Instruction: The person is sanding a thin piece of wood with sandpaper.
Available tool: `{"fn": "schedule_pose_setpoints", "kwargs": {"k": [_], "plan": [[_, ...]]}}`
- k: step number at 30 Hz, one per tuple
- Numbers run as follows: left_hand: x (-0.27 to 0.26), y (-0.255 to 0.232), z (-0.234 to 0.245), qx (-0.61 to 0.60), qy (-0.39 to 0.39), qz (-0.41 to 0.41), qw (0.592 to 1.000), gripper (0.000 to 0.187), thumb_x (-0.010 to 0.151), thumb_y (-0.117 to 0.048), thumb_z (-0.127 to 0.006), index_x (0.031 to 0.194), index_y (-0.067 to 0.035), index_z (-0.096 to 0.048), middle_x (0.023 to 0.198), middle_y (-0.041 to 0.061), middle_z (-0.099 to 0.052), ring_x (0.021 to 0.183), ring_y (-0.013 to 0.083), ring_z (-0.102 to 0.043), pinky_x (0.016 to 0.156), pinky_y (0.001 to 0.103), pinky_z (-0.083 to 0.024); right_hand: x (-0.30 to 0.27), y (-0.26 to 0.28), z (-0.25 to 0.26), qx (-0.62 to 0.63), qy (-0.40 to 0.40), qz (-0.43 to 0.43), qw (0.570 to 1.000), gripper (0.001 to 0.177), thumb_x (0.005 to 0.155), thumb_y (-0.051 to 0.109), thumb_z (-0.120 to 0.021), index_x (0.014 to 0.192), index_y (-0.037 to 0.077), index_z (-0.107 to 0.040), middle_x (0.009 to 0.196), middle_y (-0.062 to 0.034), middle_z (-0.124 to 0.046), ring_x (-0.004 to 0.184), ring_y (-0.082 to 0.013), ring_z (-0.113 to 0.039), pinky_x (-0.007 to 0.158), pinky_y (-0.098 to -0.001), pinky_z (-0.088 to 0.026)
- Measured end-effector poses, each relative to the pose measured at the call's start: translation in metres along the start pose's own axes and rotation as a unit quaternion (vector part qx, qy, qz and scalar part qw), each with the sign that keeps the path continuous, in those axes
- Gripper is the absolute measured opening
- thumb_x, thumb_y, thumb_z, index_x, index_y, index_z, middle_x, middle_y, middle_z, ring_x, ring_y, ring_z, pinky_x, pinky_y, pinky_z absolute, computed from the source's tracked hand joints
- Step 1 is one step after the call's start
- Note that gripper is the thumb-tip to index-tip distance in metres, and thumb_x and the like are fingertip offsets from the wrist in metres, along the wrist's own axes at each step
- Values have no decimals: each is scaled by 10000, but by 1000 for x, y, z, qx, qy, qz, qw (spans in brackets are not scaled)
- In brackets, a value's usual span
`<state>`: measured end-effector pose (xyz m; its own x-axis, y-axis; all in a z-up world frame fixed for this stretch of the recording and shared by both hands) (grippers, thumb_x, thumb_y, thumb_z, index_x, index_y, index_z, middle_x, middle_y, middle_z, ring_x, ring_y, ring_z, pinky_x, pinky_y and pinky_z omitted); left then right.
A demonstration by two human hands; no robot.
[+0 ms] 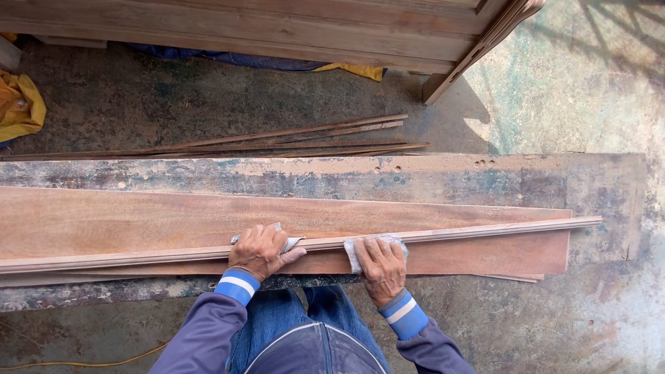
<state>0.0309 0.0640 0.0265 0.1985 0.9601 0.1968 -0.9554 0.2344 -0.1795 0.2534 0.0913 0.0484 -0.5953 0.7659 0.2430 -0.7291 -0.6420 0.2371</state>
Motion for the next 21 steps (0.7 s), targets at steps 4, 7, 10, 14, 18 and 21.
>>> {"fn": "schedule_pose_setpoints", "kwargs": {"k": [4, 7, 10, 14, 18, 21], "plan": [[0, -2, 0, 7, -5, -4, 1000, 541, 824, -677, -654, 705, -153, -591, 737, 43, -578, 673, 226, -580, 597, 371, -468, 10, 24, -2, 34, -14, 32, 999, 388, 832, 123, -660, 1203, 9, -666, 1123, -115, -676, 1042, -286, -645, 876, -434, -485], [0, 0, -2, 8, 14, -11, 1000, 538, 832, -675, -658, 707, -155, -599, 722, 41, -574, 677, 223, -587, 599, 373, -473, -8, 11, -2, 44, -20, 23, 999, 398, 825, 120, -665, 1209, 18, -681, 1119, -90, -680, 1044, -275, -645, 900, -430, -494], [0, 1, -4, 3, 11, -2, 1000, 534, 832, -670, -656, 718, -151, -602, 730, 41, -580, 681, 222, -588, 599, 375, -474, -25, -12, 9, 23, -27, -10, 999, 383, 820, 146, -689, 1193, 58, -702, 1100, -61, -681, 1017, -262, -636, 865, -430, -480], [-2, 0, -3, 1, -3, -3, 1000, 529, 831, -661, -656, 723, -146, -599, 753, 42, -592, 691, 222, -590, 603, 374, -475, -23, -9, 11, 12, -47, -52, 997, 380, 806, 171, -707, 1176, 87, -708, 1088, -49, -673, 1000, -258, -627, 841, -440, -463], [0, 1, -3, 0, 14, 0, 1000, 525, 830, -660, -665, 717, -151, -604, 734, 42, -592, 684, 223, -591, 601, 370, -482, -18, -3, 8, 12, -70, -81, 994, 376, 795, 151, -700, 1168, 102, -704, 1098, -36, -674, 1005, -243, -627, 848, -442, -445], [0, 0, -5, -6, 20, 4, 1000, 527, 821, -667, -669, 713, -154, -607, 714, 42, -586, 680, 223, -590, 597, 370, -485, -19, -3, 5, 6, -63, -83, 995, 384, 787, 148, -692, 1167, 89, -699, 1097, -45, -674, 1004, -244, -630, 847, -447, -441]]}}
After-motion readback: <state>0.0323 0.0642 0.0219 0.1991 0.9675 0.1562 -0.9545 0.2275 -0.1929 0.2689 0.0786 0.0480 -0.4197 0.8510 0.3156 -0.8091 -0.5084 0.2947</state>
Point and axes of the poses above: each hand's wrist, its own x-axis towards the middle knuckle, its own z-axis out of the back of the hand, y = z × x, the point moved 7 cm from there along x, towards the middle knuckle
